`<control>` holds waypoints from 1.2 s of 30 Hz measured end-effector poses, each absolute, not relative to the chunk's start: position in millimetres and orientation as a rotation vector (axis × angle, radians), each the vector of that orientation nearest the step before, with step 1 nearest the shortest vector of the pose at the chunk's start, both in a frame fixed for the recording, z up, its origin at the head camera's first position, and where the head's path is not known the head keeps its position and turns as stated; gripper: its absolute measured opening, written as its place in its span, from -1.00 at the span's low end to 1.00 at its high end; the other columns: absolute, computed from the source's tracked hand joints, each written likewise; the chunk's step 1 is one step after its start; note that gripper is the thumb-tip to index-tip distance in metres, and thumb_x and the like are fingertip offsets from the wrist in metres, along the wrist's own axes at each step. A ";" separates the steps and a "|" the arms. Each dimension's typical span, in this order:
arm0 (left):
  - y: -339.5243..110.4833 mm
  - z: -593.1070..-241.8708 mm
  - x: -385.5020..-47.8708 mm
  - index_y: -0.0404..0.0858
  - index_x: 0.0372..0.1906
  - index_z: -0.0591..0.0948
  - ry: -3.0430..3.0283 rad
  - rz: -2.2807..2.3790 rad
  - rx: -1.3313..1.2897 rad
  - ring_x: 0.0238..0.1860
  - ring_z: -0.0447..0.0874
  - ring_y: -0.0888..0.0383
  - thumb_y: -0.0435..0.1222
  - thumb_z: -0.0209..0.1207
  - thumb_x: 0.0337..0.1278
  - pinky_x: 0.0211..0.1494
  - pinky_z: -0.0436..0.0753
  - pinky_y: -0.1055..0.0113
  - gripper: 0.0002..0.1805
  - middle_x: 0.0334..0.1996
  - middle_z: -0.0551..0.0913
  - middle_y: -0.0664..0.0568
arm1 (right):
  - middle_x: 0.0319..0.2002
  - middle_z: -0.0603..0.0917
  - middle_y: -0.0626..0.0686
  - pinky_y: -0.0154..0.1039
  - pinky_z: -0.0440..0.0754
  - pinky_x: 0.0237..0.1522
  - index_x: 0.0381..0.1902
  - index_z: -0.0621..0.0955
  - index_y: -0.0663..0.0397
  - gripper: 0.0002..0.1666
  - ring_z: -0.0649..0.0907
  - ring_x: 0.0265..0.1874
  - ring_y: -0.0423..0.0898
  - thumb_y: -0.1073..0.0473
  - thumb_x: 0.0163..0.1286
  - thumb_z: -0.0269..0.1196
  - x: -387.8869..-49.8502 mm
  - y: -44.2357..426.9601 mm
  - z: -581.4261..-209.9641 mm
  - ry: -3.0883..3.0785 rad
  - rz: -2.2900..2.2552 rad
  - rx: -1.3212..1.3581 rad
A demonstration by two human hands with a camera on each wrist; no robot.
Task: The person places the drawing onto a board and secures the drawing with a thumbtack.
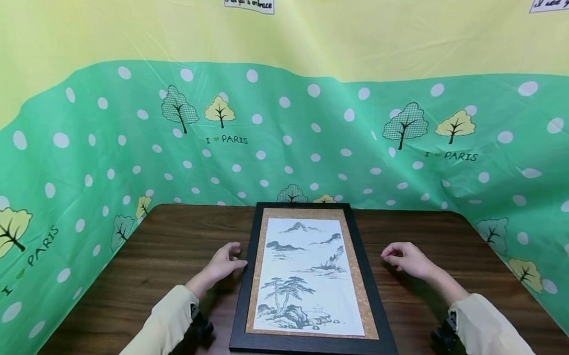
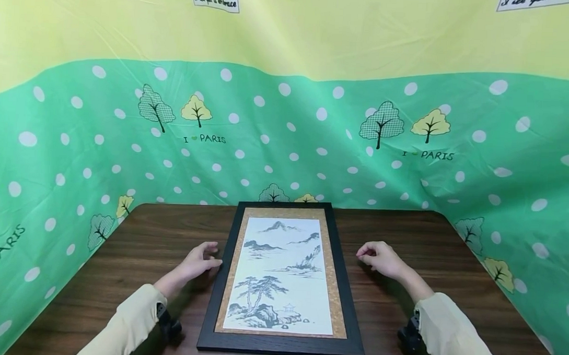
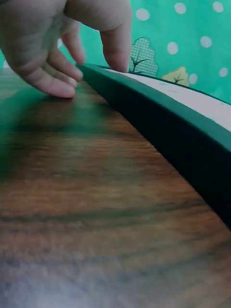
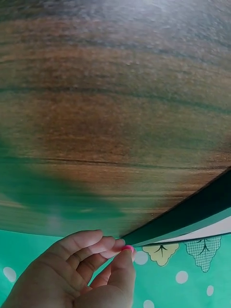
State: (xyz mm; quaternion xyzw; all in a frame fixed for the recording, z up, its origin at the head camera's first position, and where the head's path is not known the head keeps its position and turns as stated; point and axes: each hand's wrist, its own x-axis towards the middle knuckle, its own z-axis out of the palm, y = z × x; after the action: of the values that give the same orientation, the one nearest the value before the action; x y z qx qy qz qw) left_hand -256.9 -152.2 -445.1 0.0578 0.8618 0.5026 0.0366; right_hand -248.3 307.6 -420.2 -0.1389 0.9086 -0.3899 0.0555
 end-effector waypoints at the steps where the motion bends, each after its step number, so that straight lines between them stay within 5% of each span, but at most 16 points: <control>1: -153.4 -446.1 -258.8 -0.52 0.16 0.33 2.640 1.536 0.197 -0.05 0.48 -0.12 -0.45 0.20 -0.02 -0.04 0.48 0.08 -0.42 0.03 0.46 -0.33 | -0.36 0.56 0.14 -0.22 0.56 -0.45 -0.27 0.55 0.35 -0.86 0.48 -0.44 -0.05 0.34 0.30 0.09 -248.5 306.7 -419.8 2.758 -1.182 -0.420; 36: -159.5 -453.6 -269.6 -0.46 0.11 0.42 2.523 1.487 0.348 -0.03 0.47 -0.06 -0.42 0.24 -0.03 -0.02 0.49 0.14 -0.47 -0.02 0.52 -0.21 | -0.42 0.57 0.10 -0.27 0.51 -0.51 -0.31 0.57 0.35 -0.87 0.49 -0.50 -0.12 0.37 0.27 0.11 -298.2 249.4 -397.2 2.775 -1.007 -0.626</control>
State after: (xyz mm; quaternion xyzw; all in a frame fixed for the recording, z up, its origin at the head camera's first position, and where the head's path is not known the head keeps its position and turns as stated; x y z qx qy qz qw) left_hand -269.6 -159.5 -453.6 0.1173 0.8516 0.5018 0.0962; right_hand -298.2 249.4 -397.2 -0.2072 0.9178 -0.3331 0.0621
